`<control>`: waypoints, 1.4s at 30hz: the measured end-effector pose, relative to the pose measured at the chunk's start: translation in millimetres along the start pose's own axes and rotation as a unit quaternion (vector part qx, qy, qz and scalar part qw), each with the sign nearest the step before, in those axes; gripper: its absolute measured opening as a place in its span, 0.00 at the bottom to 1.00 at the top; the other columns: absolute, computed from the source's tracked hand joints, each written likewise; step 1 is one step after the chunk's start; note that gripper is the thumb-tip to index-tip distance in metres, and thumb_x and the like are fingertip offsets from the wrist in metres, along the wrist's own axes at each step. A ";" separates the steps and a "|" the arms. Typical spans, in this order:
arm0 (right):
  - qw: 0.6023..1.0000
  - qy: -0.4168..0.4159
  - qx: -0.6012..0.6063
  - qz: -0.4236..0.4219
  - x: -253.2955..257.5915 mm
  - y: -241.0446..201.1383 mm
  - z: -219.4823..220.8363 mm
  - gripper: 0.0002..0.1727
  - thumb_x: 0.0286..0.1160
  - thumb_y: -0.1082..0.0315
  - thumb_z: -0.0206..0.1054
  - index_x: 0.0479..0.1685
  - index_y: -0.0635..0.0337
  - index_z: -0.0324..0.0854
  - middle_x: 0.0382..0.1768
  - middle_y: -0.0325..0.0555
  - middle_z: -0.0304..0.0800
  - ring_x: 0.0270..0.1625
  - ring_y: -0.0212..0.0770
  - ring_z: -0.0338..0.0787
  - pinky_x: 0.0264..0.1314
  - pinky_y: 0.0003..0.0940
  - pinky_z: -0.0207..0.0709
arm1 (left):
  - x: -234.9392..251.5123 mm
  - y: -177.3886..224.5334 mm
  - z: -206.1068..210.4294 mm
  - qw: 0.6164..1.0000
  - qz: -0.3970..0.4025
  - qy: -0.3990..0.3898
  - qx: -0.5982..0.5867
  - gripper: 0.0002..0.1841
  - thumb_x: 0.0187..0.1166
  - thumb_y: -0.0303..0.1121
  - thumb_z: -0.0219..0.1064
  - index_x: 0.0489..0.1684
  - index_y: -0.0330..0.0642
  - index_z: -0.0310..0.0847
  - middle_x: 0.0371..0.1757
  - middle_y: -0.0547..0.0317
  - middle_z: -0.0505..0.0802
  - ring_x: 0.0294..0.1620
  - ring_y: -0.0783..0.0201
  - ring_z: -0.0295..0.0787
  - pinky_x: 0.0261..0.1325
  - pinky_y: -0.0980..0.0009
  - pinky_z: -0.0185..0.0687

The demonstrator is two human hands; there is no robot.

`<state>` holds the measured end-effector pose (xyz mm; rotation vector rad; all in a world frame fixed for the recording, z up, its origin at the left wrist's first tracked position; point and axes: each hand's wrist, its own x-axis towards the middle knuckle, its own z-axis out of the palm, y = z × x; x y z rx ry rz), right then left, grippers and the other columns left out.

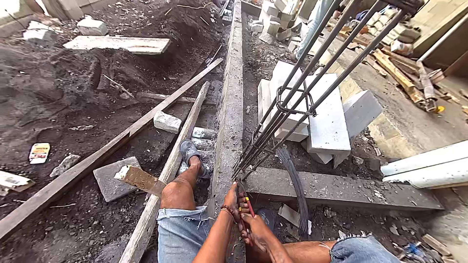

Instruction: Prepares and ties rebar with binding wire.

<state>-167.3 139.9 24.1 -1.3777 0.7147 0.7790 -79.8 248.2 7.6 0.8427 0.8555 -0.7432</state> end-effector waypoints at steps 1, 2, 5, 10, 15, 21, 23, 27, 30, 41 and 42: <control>0.997 -0.039 0.060 0.012 0.0 1.7 -2.6 0.20 0.96 0.54 0.48 0.56 0.61 0.79 0.25 0.44 0.83 0.17 0.36 0.78 0.18 0.30 0.75 | 0.1 2.4 -7.4 0.999 -0.028 -0.039 -0.008 0.33 0.89 0.62 0.51 0.49 0.34 0.78 0.31 0.47 0.88 0.25 0.54 0.86 0.31 0.57 0.86; 0.990 -0.076 0.113 0.022 -0.5 2.8 -4.1 0.20 0.96 0.54 0.47 0.57 0.61 0.78 0.26 0.44 0.83 0.18 0.36 0.78 0.18 0.29 0.73 | 3.5 3.4 -12.8 0.996 -0.050 -0.079 -0.015 0.30 0.88 0.59 0.55 0.49 0.33 0.79 0.35 0.45 0.90 0.29 0.52 0.89 0.34 0.57 0.87; 0.958 -0.165 0.232 0.036 2.0 7.7 -6.4 0.19 0.96 0.55 0.44 0.55 0.58 0.76 0.26 0.41 0.80 0.18 0.32 0.75 0.17 0.23 0.68 | 13.2 3.5 -14.6 0.982 -0.075 -0.170 -0.030 0.25 0.89 0.52 0.58 0.53 0.33 0.79 0.42 0.42 0.95 0.35 0.49 0.95 0.39 0.56 0.92; 0.941 -0.217 0.251 0.066 7.6 13.3 -17.1 0.26 0.95 0.48 0.39 0.58 0.56 0.77 0.32 0.44 0.85 0.24 0.36 0.82 0.24 0.29 0.76 | 20.5 -2.3 -10.5 0.974 -0.087 -0.206 -0.033 0.20 0.89 0.51 0.59 0.48 0.39 0.78 0.29 0.52 0.89 0.26 0.57 0.89 0.37 0.58 0.91; 0.988 -0.116 0.093 0.049 -1.3 -2.8 -12.4 0.26 0.97 0.53 0.41 0.71 0.65 0.73 0.46 0.60 0.93 0.41 0.53 0.95 0.47 0.50 0.90 | 14.3 2.1 -15.8 0.983 -0.069 -0.166 0.030 0.24 0.88 0.53 0.59 0.53 0.36 0.81 0.39 0.47 0.95 0.34 0.53 0.95 0.39 0.59 0.92; 0.999 -0.039 -0.033 -0.013 -5.7 -13.9 -12.7 0.29 0.92 0.64 0.52 0.90 0.40 0.56 0.62 0.60 0.88 0.46 0.60 0.95 0.46 0.55 0.91 | 20.6 -6.9 -15.8 0.994 -0.009 -0.088 0.062 0.27 0.83 0.58 0.65 0.33 0.37 0.79 0.24 0.51 0.89 0.23 0.57 0.88 0.30 0.59 0.86; 0.996 -0.023 -0.084 -0.020 -3.7 -15.4 -14.2 0.31 0.90 0.64 0.54 0.92 0.37 0.54 0.65 0.56 0.88 0.47 0.57 0.96 0.45 0.52 0.91 | 22.7 -12.3 -15.5 0.995 0.014 -0.073 0.063 0.28 0.82 0.59 0.65 0.36 0.37 0.79 0.23 0.52 0.87 0.23 0.56 0.86 0.31 0.58 0.86; 0.992 -0.012 -0.121 -0.043 -2.0 -16.9 -13.6 0.31 0.88 0.66 0.56 0.90 0.35 0.60 0.70 0.49 0.84 0.52 0.53 0.93 0.46 0.52 0.90 | 21.6 -22.5 -8.6 0.996 0.034 -0.080 0.006 0.26 0.83 0.56 0.66 0.38 0.36 0.77 0.24 0.50 0.87 0.21 0.57 0.86 0.27 0.62 0.85; 0.990 0.003 -0.127 -0.053 -3.4 -14.3 -9.6 0.31 0.90 0.66 0.54 0.92 0.40 0.55 0.73 0.51 0.78 0.52 0.53 0.93 0.46 0.51 0.92 | 15.8 -24.4 -3.1 0.995 0.025 -0.086 -0.048 0.25 0.87 0.54 0.61 0.43 0.34 0.74 0.29 0.44 0.89 0.27 0.51 0.90 0.33 0.57 0.88; 0.998 0.036 0.035 -0.028 -16.6 -9.7 13.0 0.25 0.97 0.49 0.43 0.77 0.58 0.63 0.33 0.55 0.90 0.23 0.46 0.89 0.23 0.39 0.85 | 11.5 -4.4 -14.5 0.990 -0.026 -0.127 -0.047 0.28 0.87 0.52 0.62 0.63 0.30 0.72 0.47 0.37 0.93 0.40 0.46 0.95 0.43 0.54 0.93; 0.996 0.000 0.091 -0.014 -15.5 -9.5 6.1 0.26 0.97 0.48 0.41 0.75 0.58 0.65 0.34 0.55 0.91 0.23 0.45 0.88 0.23 0.37 0.83 | 12.6 -1.6 -13.4 0.988 -0.036 -0.140 -0.052 0.27 0.88 0.52 0.61 0.60 0.31 0.74 0.47 0.37 0.94 0.41 0.45 0.96 0.43 0.53 0.92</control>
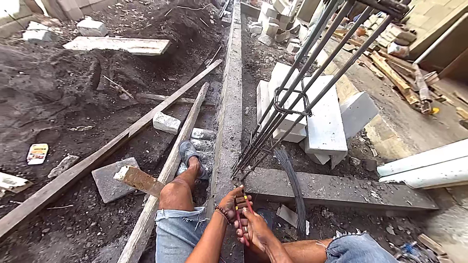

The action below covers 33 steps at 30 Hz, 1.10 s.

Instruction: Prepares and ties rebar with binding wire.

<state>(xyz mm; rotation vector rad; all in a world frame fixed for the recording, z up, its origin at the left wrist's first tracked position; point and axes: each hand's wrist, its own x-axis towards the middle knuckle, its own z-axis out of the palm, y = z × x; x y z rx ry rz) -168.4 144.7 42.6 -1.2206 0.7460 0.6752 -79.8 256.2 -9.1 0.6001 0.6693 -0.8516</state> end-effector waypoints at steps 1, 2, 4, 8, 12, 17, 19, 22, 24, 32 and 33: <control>0.998 -0.039 0.048 0.015 2.7 1.0 -7.8 0.25 0.97 0.46 0.39 0.70 0.57 0.67 0.35 0.55 0.90 0.22 0.43 0.86 0.22 0.34 0.80 | 1.4 1.8 1.2 1.000 -0.010 -0.022 -0.010 0.26 0.89 0.51 0.59 0.61 0.31 0.75 0.49 0.37 0.94 0.43 0.44 0.96 0.46 0.51 0.92; 0.992 -0.080 0.091 0.030 5.6 3.2 -14.0 0.25 0.97 0.46 0.37 0.64 0.56 0.68 0.36 0.53 0.89 0.22 0.40 0.84 0.20 0.31 0.75 | 2.9 2.6 2.8 0.999 -0.014 -0.049 -0.020 0.27 0.90 0.51 0.56 0.64 0.31 0.75 0.50 0.37 0.94 0.45 0.44 0.96 0.49 0.50 0.92; 0.976 -0.141 0.158 0.053 11.9 11.4 -21.0 0.25 0.96 0.44 0.36 0.56 0.53 0.69 0.35 0.48 0.86 0.22 0.36 0.80 0.18 0.25 0.69 | 6.1 1.6 6.5 0.996 -0.015 -0.082 -0.037 0.26 0.91 0.52 0.54 0.68 0.36 0.75 0.46 0.42 0.94 0.39 0.49 0.94 0.46 0.53 0.91; 0.995 -0.055 0.060 0.051 16.5 19.7 -25.5 0.30 0.92 0.37 0.45 0.65 0.56 0.70 0.36 0.54 0.91 0.28 0.47 0.90 0.29 0.40 0.85 | 13.0 -8.3 14.2 0.996 0.007 -0.050 -0.078 0.19 0.89 0.51 0.58 0.38 0.45 0.73 0.17 0.61 0.77 0.12 0.65 0.74 0.18 0.67 0.78; 0.921 0.150 -0.330 -0.140 -2.1 18.1 -18.9 0.45 0.74 0.38 0.69 0.83 0.61 0.66 0.63 0.54 0.87 0.58 0.47 0.90 0.63 0.48 0.85 | 18.9 -15.4 15.1 0.997 0.039 -0.027 -0.053 0.20 0.89 0.52 0.59 0.36 0.43 0.72 0.17 0.60 0.79 0.13 0.63 0.77 0.19 0.66 0.80; 0.753 0.239 -0.613 0.000 -20.1 5.0 30.3 0.60 0.62 0.50 0.74 0.95 0.62 0.43 0.80 0.61 0.72 0.74 0.60 0.81 0.71 0.58 0.77 | 23.9 -18.9 13.2 0.997 0.064 0.003 -0.034 0.22 0.88 0.54 0.59 0.39 0.41 0.74 0.22 0.53 0.85 0.22 0.53 0.88 0.31 0.55 0.90; 0.737 0.276 -0.616 0.004 -3.0 15.0 36.2 0.52 0.65 0.55 0.72 0.93 0.63 0.51 0.78 0.60 0.74 0.72 0.59 0.83 0.69 0.57 0.78 | 28.2 -21.7 8.9 0.997 0.075 0.010 -0.019 0.23 0.88 0.54 0.59 0.39 0.39 0.74 0.24 0.50 0.87 0.28 0.49 0.92 0.38 0.51 0.92; 0.736 0.314 -0.600 -0.013 13.8 28.5 37.0 0.41 0.69 0.56 0.68 0.86 0.61 0.61 0.74 0.57 0.80 0.68 0.54 0.87 0.66 0.53 0.80 | 30.0 -22.7 5.8 0.995 0.093 0.015 -0.012 0.21 0.89 0.50 0.60 0.42 0.37 0.74 0.23 0.51 0.87 0.25 0.51 0.91 0.36 0.53 0.93; 0.725 0.322 -0.608 -0.030 6.1 24.9 36.2 0.38 0.71 0.55 0.65 0.82 0.61 0.64 0.69 0.56 0.83 0.63 0.53 0.90 0.60 0.50 0.84 | 26.3 -21.2 11.7 0.995 0.096 0.017 -0.024 0.19 0.90 0.48 0.60 0.42 0.38 0.74 0.22 0.54 0.84 0.20 0.56 0.86 0.33 0.57 0.92; 0.842 0.177 -0.508 -0.043 -1.6 -0.6 6.0 0.31 0.77 0.54 0.62 0.76 0.61 0.70 0.60 0.58 0.89 0.63 0.55 0.90 0.66 0.58 0.80 | 6.9 -14.8 29.9 0.994 0.084 0.067 0.025 0.21 0.87 0.53 0.62 0.36 0.43 0.71 0.15 0.59 0.78 0.13 0.59 0.79 0.25 0.56 0.87; 0.880 0.138 -0.450 -0.060 3.7 3.4 -1.1 0.28 0.78 0.57 0.63 0.73 0.63 0.72 0.58 0.59 0.88 0.61 0.54 0.89 0.65 0.58 0.80 | 4.0 -14.8 24.6 0.995 0.080 0.057 0.031 0.22 0.87 0.55 0.61 0.40 0.42 0.72 0.16 0.57 0.80 0.13 0.57 0.80 0.25 0.54 0.87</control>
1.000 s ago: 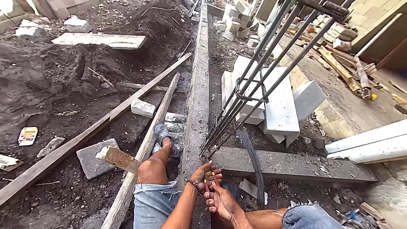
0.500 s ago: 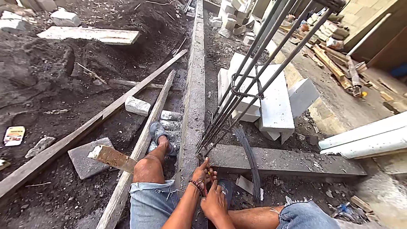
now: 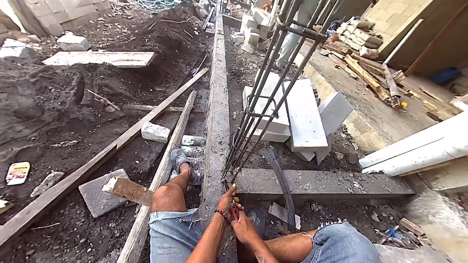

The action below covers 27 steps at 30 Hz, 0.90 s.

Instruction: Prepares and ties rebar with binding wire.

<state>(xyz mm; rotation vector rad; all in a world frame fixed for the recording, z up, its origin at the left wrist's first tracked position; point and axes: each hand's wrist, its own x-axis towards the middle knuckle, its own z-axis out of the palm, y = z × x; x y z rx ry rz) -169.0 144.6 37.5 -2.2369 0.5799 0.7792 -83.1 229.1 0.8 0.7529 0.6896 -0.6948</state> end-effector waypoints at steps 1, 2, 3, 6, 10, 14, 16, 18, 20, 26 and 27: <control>0.997 -0.027 0.075 -0.017 4.9 7.2 0.7 0.24 0.76 0.61 0.63 0.69 0.63 0.75 0.52 0.57 0.87 0.53 0.50 0.87 0.58 0.53 0.79 | -0.4 1.3 -8.4 1.000 -0.008 -0.019 0.003 0.24 0.87 0.57 0.59 0.46 0.40 0.73 0.21 0.53 0.84 0.18 0.54 0.84 0.29 0.53 0.89; 0.987 -0.051 0.147 -0.024 7.4 12.3 2.1 0.20 0.74 0.65 0.63 0.63 0.61 0.78 0.42 0.50 0.84 0.40 0.43 0.83 0.44 0.44 0.77 | -2.0 4.6 -16.8 0.999 -0.023 -0.030 0.003 0.27 0.87 0.58 0.58 0.54 0.39 0.74 0.30 0.48 0.89 0.25 0.51 0.88 0.35 0.52 0.90; 0.970 -0.086 0.225 -0.018 7.0 15.8 3.6 0.14 0.74 0.67 0.61 0.57 0.57 0.76 0.28 0.39 0.73 0.24 0.33 0.71 0.25 0.31 0.66 | -2.6 7.9 -23.8 0.999 -0.039 -0.035 -0.002 0.28 0.87 0.58 0.58 0.58 0.37 0.75 0.37 0.45 0.91 0.31 0.48 0.91 0.40 0.51 0.91; 0.847 -0.257 0.465 0.015 10.2 28.0 -0.3 0.09 0.80 0.68 0.52 0.53 0.51 0.72 0.19 0.31 0.66 0.14 0.26 0.61 0.13 0.20 0.53 | 3.9 9.1 -34.0 0.995 -0.052 -0.074 -0.032 0.26 0.89 0.52 0.59 0.64 0.35 0.75 0.46 0.41 0.93 0.39 0.47 0.94 0.45 0.52 0.92; 0.702 -0.395 0.592 -0.019 17.4 39.9 -0.5 0.11 0.72 0.63 0.55 0.51 0.50 0.75 0.24 0.34 0.74 0.17 0.25 0.70 0.14 0.18 0.59 | 9.0 -10.5 -34.8 0.985 -0.001 -0.171 -0.003 0.28 0.94 0.52 0.47 0.76 0.38 0.72 0.56 0.41 0.94 0.51 0.47 0.95 0.55 0.53 0.91; 0.633 -0.446 0.632 -0.034 21.9 47.1 1.4 0.16 0.67 0.56 0.65 0.50 0.53 0.83 0.28 0.35 0.80 0.20 0.26 0.75 0.15 0.18 0.62 | 11.5 -22.4 -38.5 0.962 0.033 -0.254 -0.094 0.26 0.95 0.48 0.42 0.80 0.41 0.68 0.59 0.39 0.93 0.55 0.44 0.94 0.61 0.48 0.89; 0.641 -0.455 0.617 -0.032 21.9 46.2 0.4 0.17 0.69 0.55 0.62 0.52 0.51 0.83 0.29 0.35 0.80 0.22 0.27 0.75 0.17 0.19 0.62 | 14.5 -16.2 -37.3 0.956 0.025 -0.250 -0.150 0.24 0.94 0.46 0.45 0.76 0.41 0.71 0.52 0.40 0.94 0.49 0.43 0.95 0.57 0.46 0.90; 0.691 -0.445 0.569 -0.026 21.2 41.7 -3.9 0.17 0.76 0.56 0.53 0.58 0.49 0.78 0.31 0.36 0.80 0.26 0.31 0.78 0.22 0.24 0.66 | 16.2 -7.5 -34.5 0.957 0.015 -0.233 -0.172 0.23 0.94 0.46 0.46 0.73 0.39 0.74 0.49 0.40 0.94 0.46 0.43 0.95 0.56 0.45 0.90; 0.779 -0.382 0.498 -0.009 17.0 34.0 -10.8 0.21 0.83 0.61 0.46 0.69 0.53 0.74 0.35 0.43 0.85 0.31 0.37 0.84 0.28 0.30 0.76 | 24.0 -6.3 -35.9 0.965 0.013 -0.231 -0.127 0.22 0.94 0.43 0.49 0.77 0.39 0.70 0.53 0.37 0.93 0.49 0.42 0.95 0.57 0.46 0.90; 0.918 -0.286 0.273 0.025 14.1 11.3 -35.6 0.24 0.88 0.69 0.46 0.81 0.54 0.65 0.53 0.53 0.93 0.41 0.47 0.95 0.42 0.42 0.89 | 22.0 -19.4 -34.1 0.992 0.064 -0.099 -0.044 0.23 0.91 0.44 0.57 0.77 0.39 0.69 0.53 0.42 0.93 0.44 0.49 0.94 0.46 0.55 0.91; 0.928 -0.279 0.245 0.023 15.2 9.8 -39.7 0.28 0.85 0.70 0.47 0.86 0.48 0.61 0.55 0.53 0.92 0.41 0.47 0.94 0.42 0.43 0.89 | 20.4 -21.4 -32.5 0.993 0.069 -0.082 -0.056 0.23 0.91 0.44 0.58 0.74 0.37 0.71 0.51 0.41 0.93 0.41 0.49 0.93 0.44 0.55 0.91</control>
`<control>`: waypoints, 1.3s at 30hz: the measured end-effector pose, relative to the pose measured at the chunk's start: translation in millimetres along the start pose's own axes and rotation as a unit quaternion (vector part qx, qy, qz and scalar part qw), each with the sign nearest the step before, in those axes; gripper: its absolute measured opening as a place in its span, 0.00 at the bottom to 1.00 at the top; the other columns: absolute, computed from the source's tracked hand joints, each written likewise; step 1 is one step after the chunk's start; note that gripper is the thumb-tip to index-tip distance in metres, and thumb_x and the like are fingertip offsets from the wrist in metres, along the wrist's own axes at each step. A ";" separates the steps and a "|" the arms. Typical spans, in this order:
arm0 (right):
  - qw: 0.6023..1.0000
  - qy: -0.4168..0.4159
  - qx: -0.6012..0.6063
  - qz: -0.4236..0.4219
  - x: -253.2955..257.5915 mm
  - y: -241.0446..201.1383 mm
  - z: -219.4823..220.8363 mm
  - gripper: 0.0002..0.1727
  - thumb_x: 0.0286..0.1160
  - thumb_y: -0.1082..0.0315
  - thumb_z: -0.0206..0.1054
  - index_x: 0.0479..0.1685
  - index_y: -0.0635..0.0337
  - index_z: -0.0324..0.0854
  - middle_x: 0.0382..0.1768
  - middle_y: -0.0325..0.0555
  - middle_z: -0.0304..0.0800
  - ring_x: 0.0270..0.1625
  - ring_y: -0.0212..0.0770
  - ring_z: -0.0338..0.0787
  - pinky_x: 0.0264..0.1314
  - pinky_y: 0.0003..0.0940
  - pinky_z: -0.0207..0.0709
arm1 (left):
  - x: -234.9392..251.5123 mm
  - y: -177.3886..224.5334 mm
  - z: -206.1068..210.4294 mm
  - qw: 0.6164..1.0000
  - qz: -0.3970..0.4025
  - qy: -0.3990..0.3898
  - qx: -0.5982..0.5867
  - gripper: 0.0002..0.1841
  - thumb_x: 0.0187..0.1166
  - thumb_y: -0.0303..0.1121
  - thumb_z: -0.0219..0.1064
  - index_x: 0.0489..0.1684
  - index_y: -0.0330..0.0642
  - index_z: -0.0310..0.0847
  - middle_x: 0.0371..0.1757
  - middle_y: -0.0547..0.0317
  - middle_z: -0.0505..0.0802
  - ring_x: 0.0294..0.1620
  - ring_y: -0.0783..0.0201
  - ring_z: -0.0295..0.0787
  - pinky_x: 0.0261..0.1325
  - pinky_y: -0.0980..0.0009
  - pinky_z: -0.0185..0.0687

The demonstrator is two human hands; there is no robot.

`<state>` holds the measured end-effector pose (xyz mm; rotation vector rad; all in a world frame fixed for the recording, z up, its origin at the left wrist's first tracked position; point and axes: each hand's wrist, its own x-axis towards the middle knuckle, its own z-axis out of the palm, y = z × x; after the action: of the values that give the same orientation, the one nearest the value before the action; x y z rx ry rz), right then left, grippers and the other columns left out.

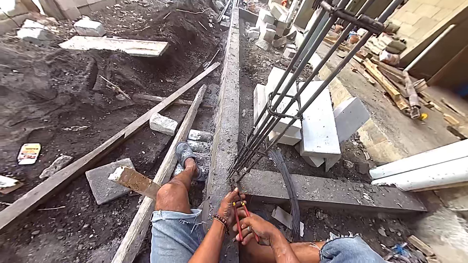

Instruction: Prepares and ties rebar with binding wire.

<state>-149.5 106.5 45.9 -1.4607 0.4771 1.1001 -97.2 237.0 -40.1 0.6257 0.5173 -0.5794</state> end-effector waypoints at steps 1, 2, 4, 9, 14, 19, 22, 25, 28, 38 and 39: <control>1.000 0.010 -0.025 0.002 -1.6 -3.2 -2.7 0.32 0.84 0.71 0.47 0.90 0.43 0.56 0.57 0.53 0.91 0.42 0.48 0.94 0.43 0.43 0.88 | -3.0 -1.2 0.8 1.000 0.003 0.016 0.000 0.23 0.90 0.45 0.59 0.73 0.37 0.72 0.51 0.41 0.92 0.41 0.50 0.93 0.43 0.56 0.90; 0.999 0.019 -0.042 -0.001 -2.6 -4.7 -5.5 0.35 0.84 0.72 0.49 0.92 0.40 0.54 0.59 0.53 0.89 0.45 0.48 0.94 0.45 0.44 0.88 | -7.9 -1.1 -0.3 1.000 -0.004 0.029 0.010 0.25 0.89 0.47 0.61 0.75 0.39 0.72 0.54 0.41 0.92 0.44 0.50 0.93 0.46 0.55 0.89; 0.997 0.027 -0.075 -0.012 -2.5 -6.2 -12.3 0.36 0.83 0.73 0.49 0.92 0.39 0.54 0.63 0.50 0.86 0.49 0.46 0.92 0.50 0.44 0.88 | -20.5 5.5 -0.3 0.998 -0.018 0.050 0.031 0.28 0.85 0.47 0.66 0.79 0.42 0.70 0.62 0.41 0.88 0.52 0.48 0.90 0.52 0.51 0.87; 0.985 0.049 -0.164 -0.018 0.3 -8.6 -19.1 0.38 0.83 0.74 0.50 0.95 0.45 0.49 0.72 0.49 0.79 0.53 0.43 0.89 0.54 0.43 0.86 | -56.3 36.6 -5.9 0.987 -0.012 0.134 0.089 0.34 0.83 0.53 0.68 0.83 0.44 0.66 0.72 0.38 0.83 0.60 0.43 0.87 0.55 0.46 0.84; 0.989 0.046 -0.138 -0.035 -4.0 -4.9 -19.3 0.38 0.81 0.75 0.50 0.95 0.46 0.50 0.73 0.49 0.80 0.55 0.43 0.91 0.54 0.42 0.87 | -46.6 63.9 -1.5 0.933 0.080 0.211 0.282 0.29 0.95 0.52 0.46 0.70 0.35 0.80 0.58 0.42 0.92 0.49 0.49 0.91 0.50 0.52 0.85; 0.992 0.052 -0.093 -0.067 -10.0 4.4 -16.8 0.40 0.77 0.75 0.51 0.95 0.46 0.51 0.75 0.49 0.80 0.59 0.45 0.92 0.56 0.43 0.89 | -21.1 81.0 19.9 0.946 -0.050 0.150 0.284 0.29 0.90 0.57 0.55 0.54 0.36 0.85 0.36 0.50 0.95 0.25 0.58 0.89 0.30 0.62 0.84; 0.992 0.056 -0.096 -0.066 -14.1 4.5 -18.3 0.40 0.78 0.75 0.51 0.95 0.47 0.51 0.76 0.48 0.79 0.60 0.44 0.91 0.57 0.42 0.88 | -16.0 81.7 20.9 0.935 -0.037 0.153 0.317 0.20 0.90 0.47 0.61 0.51 0.36 0.86 0.31 0.53 0.95 0.19 0.63 0.86 0.23 0.67 0.82; 0.990 0.059 -0.120 -0.045 -12.5 1.1 -17.7 0.38 0.80 0.74 0.50 0.94 0.47 0.53 0.77 0.49 0.78 0.57 0.43 0.91 0.55 0.41 0.88 | -12.3 78.6 10.9 0.910 -0.007 0.142 0.390 0.16 0.89 0.43 0.62 0.50 0.38 0.88 0.30 0.56 0.94 0.18 0.66 0.86 0.23 0.70 0.82; 0.988 0.054 -0.138 -0.032 -7.4 -3.4 -15.0 0.37 0.81 0.74 0.49 0.94 0.47 0.54 0.76 0.49 0.78 0.56 0.42 0.91 0.56 0.40 0.87 | -8.7 75.0 4.1 0.875 0.019 0.142 0.462 0.16 0.89 0.45 0.61 0.48 0.43 0.91 0.30 0.60 0.94 0.21 0.68 0.87 0.28 0.70 0.84; 0.986 0.071 -0.139 -0.062 -0.7 2.7 -5.8 0.40 0.77 0.74 0.53 0.94 0.46 0.54 0.77 0.47 0.79 0.59 0.42 0.91 0.57 0.42 0.88 | -3.9 67.9 -6.2 0.815 0.060 0.131 0.561 0.20 0.90 0.50 0.55 0.45 0.50 0.92 0.34 0.63 0.95 0.34 0.64 0.92 0.47 0.57 0.85; 0.984 0.072 -0.147 -0.065 -0.7 2.4 -5.9 0.40 0.77 0.74 0.53 0.94 0.46 0.53 0.77 0.48 0.79 0.58 0.42 0.91 0.56 0.42 0.88 | -4.2 67.7 -6.3 0.813 0.062 0.130 0.564 0.21 0.90 0.50 0.54 0.46 0.50 0.92 0.35 0.63 0.95 0.35 0.63 0.92 0.47 0.56 0.86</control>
<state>-149.7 100.2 44.4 -1.8140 0.3235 0.9952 -58.8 287.7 -15.6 1.8879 0.3345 -0.6508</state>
